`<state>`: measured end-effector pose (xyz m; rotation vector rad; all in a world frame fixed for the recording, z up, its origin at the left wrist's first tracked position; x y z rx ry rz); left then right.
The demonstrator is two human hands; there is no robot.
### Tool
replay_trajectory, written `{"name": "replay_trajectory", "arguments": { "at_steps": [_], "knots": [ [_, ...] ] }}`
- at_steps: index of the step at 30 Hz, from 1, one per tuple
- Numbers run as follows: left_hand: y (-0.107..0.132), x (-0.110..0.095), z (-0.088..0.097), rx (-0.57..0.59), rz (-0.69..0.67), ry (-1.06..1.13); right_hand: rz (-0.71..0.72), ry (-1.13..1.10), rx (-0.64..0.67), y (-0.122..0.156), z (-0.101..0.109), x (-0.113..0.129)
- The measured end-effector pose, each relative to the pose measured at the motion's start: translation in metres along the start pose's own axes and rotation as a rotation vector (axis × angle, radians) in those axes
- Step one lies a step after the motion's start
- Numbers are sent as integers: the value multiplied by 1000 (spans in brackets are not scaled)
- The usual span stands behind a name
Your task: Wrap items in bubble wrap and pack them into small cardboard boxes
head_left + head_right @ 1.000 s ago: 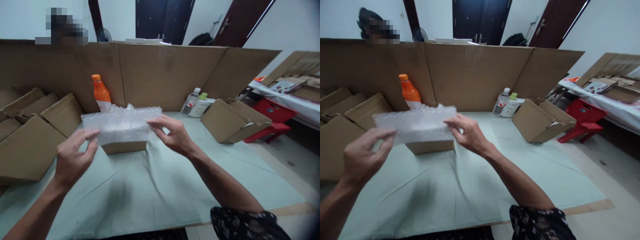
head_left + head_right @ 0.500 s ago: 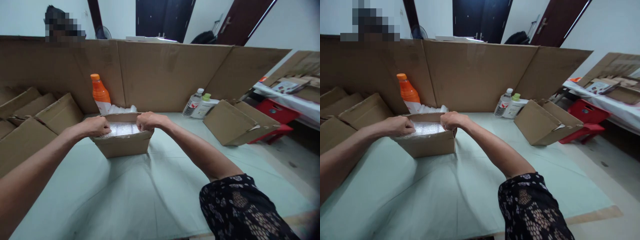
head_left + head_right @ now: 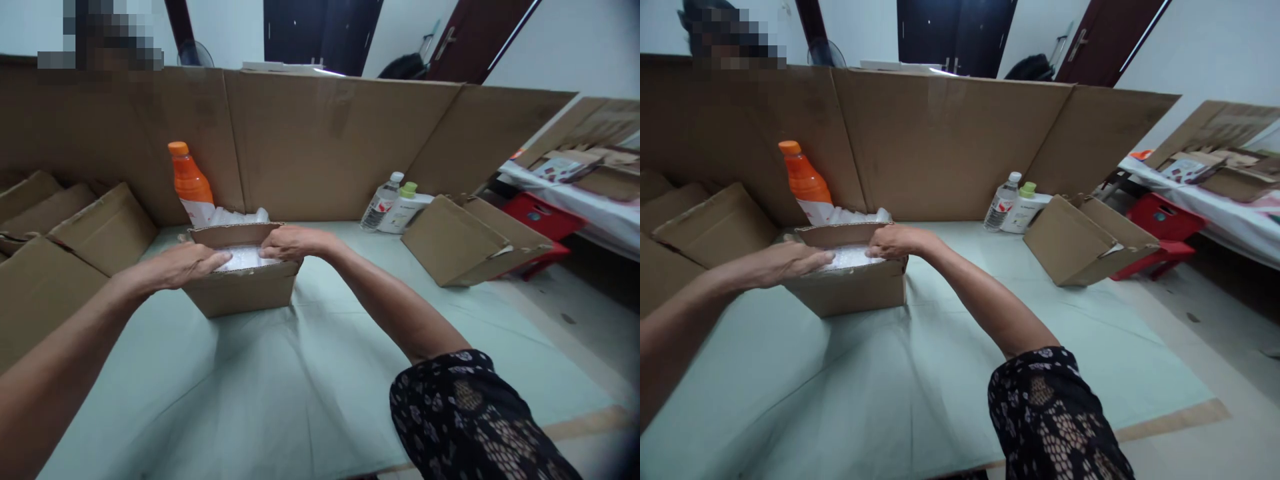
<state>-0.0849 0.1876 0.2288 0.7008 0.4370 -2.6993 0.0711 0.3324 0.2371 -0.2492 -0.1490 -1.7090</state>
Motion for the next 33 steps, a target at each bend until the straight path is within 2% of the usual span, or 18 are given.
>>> {"name": "replay_trajectory", "arguments": {
  "at_steps": [1,2,3,5,7,9,10,11,12,14,16,18,21,22,24,28,31,33],
  "knots": [
    [0,-1,-5,135,-39,-11,3,-54,0,0,-3,-3],
    [3,-3,-7,233,-78,-25,-8,-97,-58,2,-3,-6],
    [7,-4,-5,269,-112,-44,-24,-133,-168,7,0,-9],
    [21,-5,10,84,-138,-46,-76,-192,-456,30,6,-15],
    [48,-2,29,-232,-113,-9,-164,-237,-725,65,4,-23],
    [83,13,38,-516,14,38,-278,-293,-888,102,-12,-35],
    [99,27,33,-541,139,25,-344,-332,-919,116,-26,-41],
    [113,42,26,-610,250,43,-400,-380,-922,127,-43,-46],
    [123,57,13,-605,332,93,-433,-435,-885,132,-61,-49],
    [130,83,-21,-520,438,244,-444,-532,-771,126,-95,-47],
    [121,96,-53,-427,474,394,-436,-574,-676,105,-118,-38],
    [103,93,-73,-388,475,469,-457,-567,-648,83,-127,-29],
    [81,70,-85,-475,459,490,-513,-556,-695,72,-121,-27],
    [78,59,-89,-488,452,497,-526,-564,-719,79,-118,-29],
    [77,35,-101,-428,428,534,-566,-566,-786,108,-112,-36],
    [100,-2,-131,-236,313,639,-701,-444,-877,199,-113,-36],
    [124,-5,-137,-177,242,589,-730,-403,-851,251,-128,-22],
    [134,2,-132,-187,242,491,-705,-415,-823,266,-137,-19]
  ]
}}
Point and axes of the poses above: each hand's wrist, its own y-axis away from the middle knuckle, its own z-axis out of the back of the hand, x = y × z, the point moved 4 cm from there along -y, towards the middle knuckle, and after that the axes turned 11 degrees about -x, right-handed, at the moved point
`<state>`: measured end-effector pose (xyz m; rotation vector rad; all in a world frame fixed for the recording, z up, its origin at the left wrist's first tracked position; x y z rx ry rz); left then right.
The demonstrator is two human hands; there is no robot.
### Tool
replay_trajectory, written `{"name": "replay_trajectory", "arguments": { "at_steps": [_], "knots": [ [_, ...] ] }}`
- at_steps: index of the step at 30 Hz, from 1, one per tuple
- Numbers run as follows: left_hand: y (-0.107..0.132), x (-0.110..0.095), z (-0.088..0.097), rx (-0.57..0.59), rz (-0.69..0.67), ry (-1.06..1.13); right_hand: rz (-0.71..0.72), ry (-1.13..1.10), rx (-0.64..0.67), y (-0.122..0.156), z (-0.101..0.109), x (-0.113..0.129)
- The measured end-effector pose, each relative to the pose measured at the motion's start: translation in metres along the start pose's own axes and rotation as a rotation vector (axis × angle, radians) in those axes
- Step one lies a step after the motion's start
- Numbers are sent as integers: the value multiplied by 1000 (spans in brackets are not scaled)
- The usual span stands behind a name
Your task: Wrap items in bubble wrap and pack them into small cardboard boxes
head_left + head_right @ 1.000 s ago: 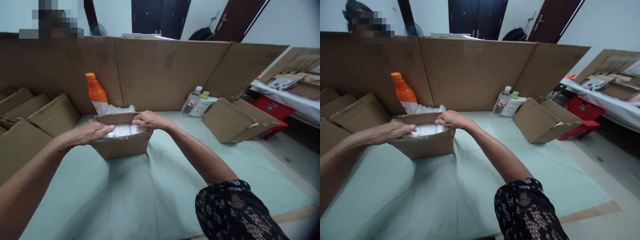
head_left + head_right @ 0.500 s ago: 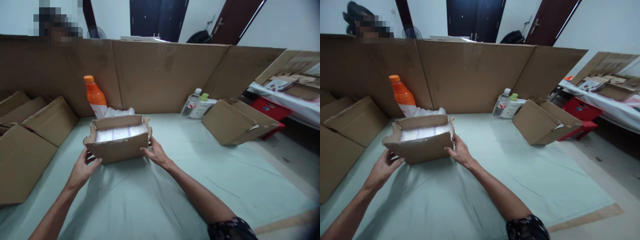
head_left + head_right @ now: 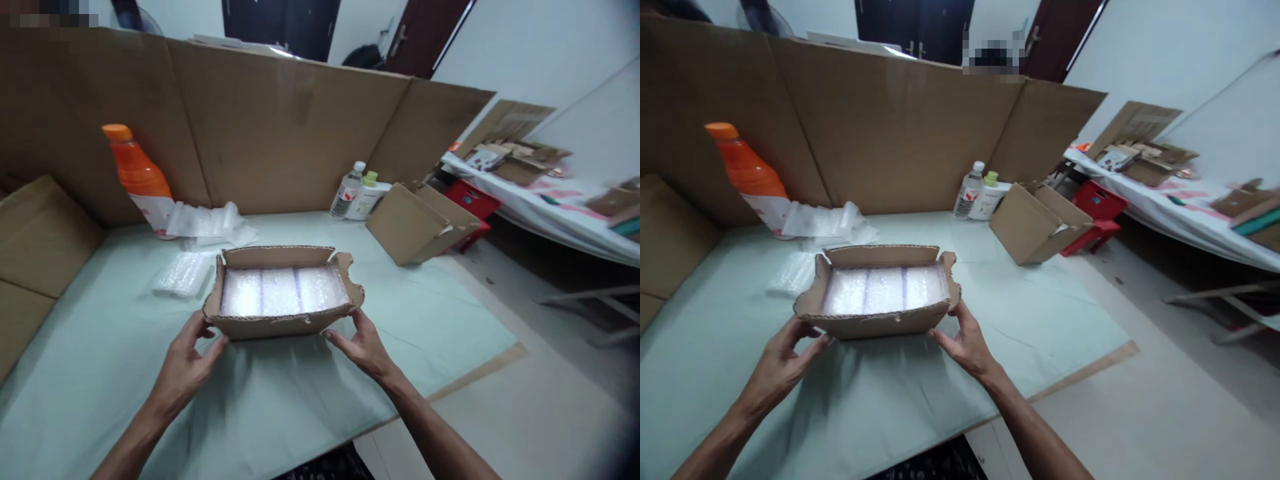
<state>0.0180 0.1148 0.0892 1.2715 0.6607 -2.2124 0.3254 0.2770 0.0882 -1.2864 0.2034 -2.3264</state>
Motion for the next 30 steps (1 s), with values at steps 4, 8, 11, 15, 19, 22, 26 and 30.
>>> {"name": "replay_trajectory", "arguments": {
  "at_steps": [4,8,11,15,19,22,26,30],
  "knots": [
    [-3,3,11,-42,42,-82,36,-143,92,-20,-8,-17],
    [-3,9,-1,11,124,-12,54,-328,239,-52,-26,-21],
    [-5,20,-10,-17,180,-4,80,-456,239,-58,-30,-19],
    [-14,16,-41,40,194,-2,100,-508,111,-45,-4,-37],
    [-2,-20,-105,210,63,183,-9,-404,-148,-3,66,-79],
    [18,-39,-150,394,-45,199,-177,-299,-398,37,134,-119],
    [37,-37,-176,621,-152,170,-313,-91,-770,82,221,-163],
    [38,-19,-171,649,-161,163,-281,86,-1046,93,275,-192]
  ]
}}
Point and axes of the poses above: each hand's wrist, its own y-axis away from the middle knuckle, its own z-axis out of the back of the hand, x = y × z, the point moved 4 cm from there along -y, towards the middle knuckle, and after that the axes turned 11 degrees about -x, right-handed, at the moved point
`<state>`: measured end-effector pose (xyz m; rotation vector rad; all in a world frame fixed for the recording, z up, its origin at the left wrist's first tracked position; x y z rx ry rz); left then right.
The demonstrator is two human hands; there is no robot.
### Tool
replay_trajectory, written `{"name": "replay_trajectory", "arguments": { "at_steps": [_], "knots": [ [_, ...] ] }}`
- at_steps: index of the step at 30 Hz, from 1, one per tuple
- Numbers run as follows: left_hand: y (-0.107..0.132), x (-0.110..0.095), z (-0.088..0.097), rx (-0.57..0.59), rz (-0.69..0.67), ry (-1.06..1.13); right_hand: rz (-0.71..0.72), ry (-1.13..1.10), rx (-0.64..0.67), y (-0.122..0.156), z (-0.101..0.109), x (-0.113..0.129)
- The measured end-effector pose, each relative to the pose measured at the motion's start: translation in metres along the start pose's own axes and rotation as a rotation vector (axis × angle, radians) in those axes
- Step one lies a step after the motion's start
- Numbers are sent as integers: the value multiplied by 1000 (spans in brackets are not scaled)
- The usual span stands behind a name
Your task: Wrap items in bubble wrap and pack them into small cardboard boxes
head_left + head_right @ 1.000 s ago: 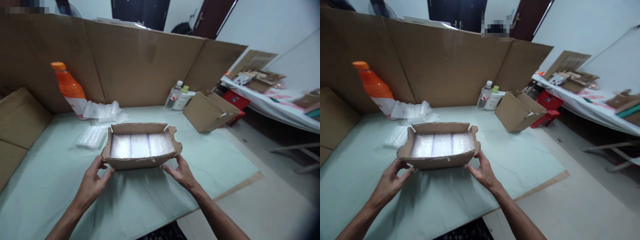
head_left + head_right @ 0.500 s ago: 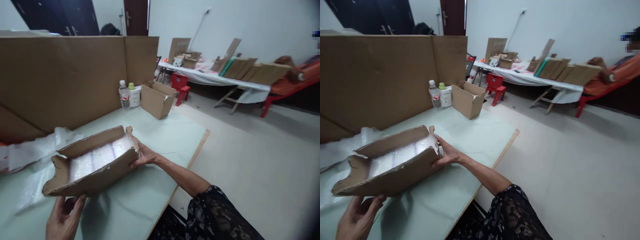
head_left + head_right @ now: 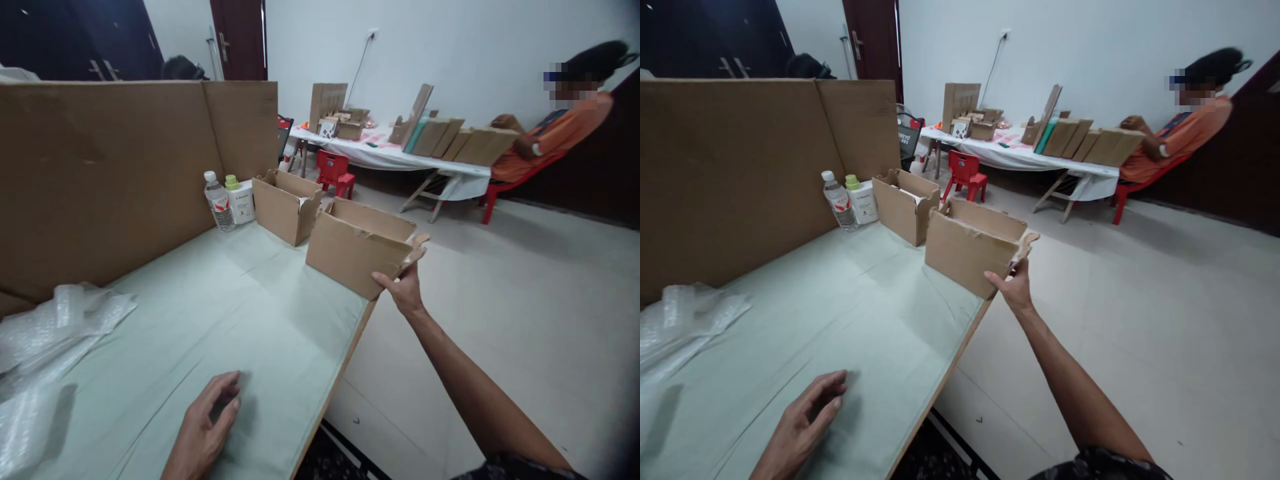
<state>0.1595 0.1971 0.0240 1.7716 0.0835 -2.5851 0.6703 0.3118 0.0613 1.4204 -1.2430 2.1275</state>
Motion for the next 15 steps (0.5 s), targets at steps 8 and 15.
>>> {"name": "replay_trajectory", "arguments": {
  "at_steps": [8,15],
  "knots": [
    [14,22,11,5,120,45,41,67,37,-28,-47,-1],
    [36,14,19,-101,102,26,-48,191,110,15,-27,-2]
  ]
}}
Point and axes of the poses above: each hand's wrist, its own y-axis away from the middle knuckle, its own z-axis out of the back of the hand, x = y × z, the point moved 4 cm from there along -y, towards the middle knuckle, and after that the axes turned 11 degrees about -x, right-handed, at the moved point
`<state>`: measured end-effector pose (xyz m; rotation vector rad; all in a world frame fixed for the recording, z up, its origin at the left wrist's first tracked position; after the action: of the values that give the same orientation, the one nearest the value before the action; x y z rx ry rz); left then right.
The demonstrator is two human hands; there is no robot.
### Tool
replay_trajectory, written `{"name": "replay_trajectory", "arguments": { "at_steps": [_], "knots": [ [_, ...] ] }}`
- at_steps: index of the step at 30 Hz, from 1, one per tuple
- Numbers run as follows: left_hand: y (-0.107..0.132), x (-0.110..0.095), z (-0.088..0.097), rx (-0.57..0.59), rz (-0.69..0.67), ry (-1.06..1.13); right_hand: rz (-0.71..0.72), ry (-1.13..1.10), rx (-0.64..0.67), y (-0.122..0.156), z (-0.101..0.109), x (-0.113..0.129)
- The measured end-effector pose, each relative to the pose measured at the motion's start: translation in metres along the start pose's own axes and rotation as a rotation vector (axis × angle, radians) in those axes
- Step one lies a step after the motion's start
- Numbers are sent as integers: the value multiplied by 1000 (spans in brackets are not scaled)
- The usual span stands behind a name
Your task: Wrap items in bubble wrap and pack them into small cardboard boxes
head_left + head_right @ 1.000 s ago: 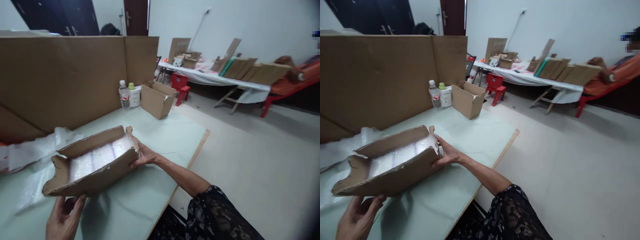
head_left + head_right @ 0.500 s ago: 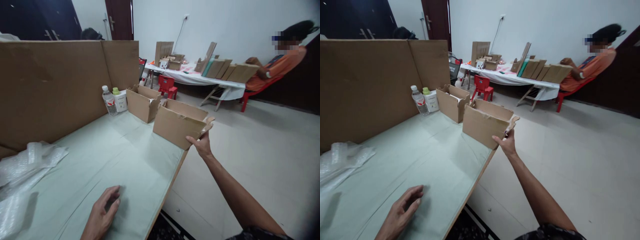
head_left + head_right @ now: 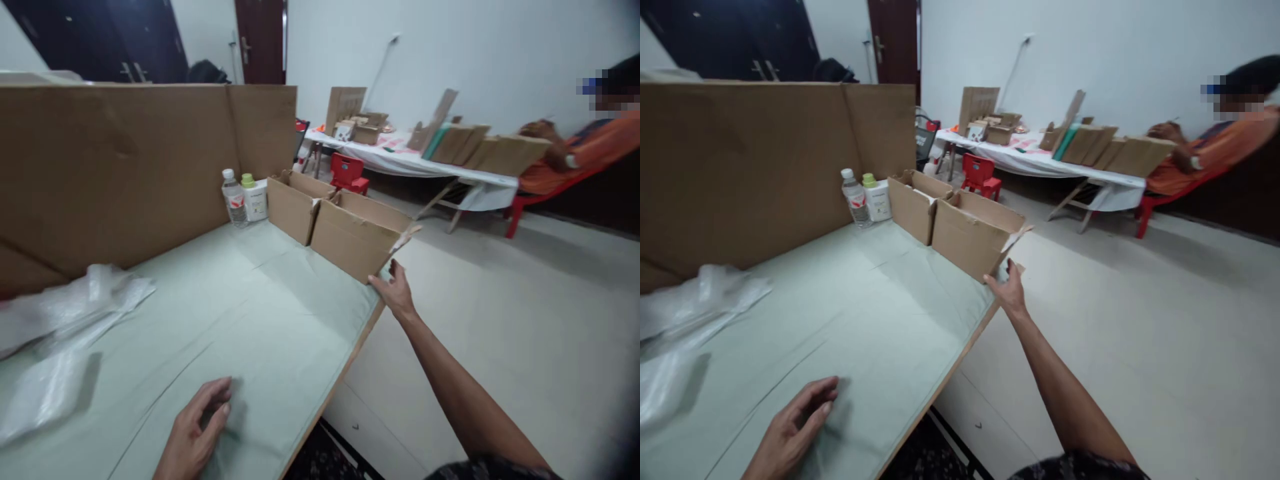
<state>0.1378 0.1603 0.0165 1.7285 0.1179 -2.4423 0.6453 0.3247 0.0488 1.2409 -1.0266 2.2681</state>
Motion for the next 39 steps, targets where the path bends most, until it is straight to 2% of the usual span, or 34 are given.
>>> {"name": "replay_trajectory", "arguments": {
  "at_steps": [2,4,6,9,11,13,17,20,22,26,30,34,37,39],
  "knots": [
    [8,-8,6,12,-34,-16,-14,24,23,28,5,-4],
    [16,-18,15,11,-65,-45,81,55,7,55,5,2],
    [23,-25,26,-4,-71,-86,209,43,66,78,-8,16],
    [30,-26,53,-111,-74,-167,368,-24,354,114,-55,53],
    [34,-20,77,-268,-107,-233,508,-63,616,148,-94,88],
    [35,-11,107,-458,-135,-304,677,-70,821,188,-131,126],
    [23,11,169,-763,-56,-398,908,-66,1038,268,-188,195],
    [0,22,207,-876,-5,-382,1001,-119,1140,318,-213,235],
    [-18,27,225,-919,16,-340,1051,-140,1156,341,-223,252],
    [-47,41,247,-958,63,-185,1118,-146,1136,358,-230,263],
    [-49,52,266,-990,154,22,1167,-164,1112,356,-234,257],
    [-23,50,286,-980,203,119,1194,-200,1074,354,-240,251],
    [15,37,302,-1037,212,45,1183,-227,1048,355,-243,251],
    [45,20,316,-1129,162,-110,1179,-235,1037,355,-244,251]
  ]
}}
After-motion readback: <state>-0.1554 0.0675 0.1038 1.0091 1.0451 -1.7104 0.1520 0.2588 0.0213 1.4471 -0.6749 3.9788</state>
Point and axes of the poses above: each hand's wrist, its own y-axis away from the middle knuckle, its own z-axis out of the back of the hand, x = y × z, the point moved 4 cm from there along -y, towards the middle knuckle, and after that the axes turned 11 degrees about -x, right-handed, at the moved point
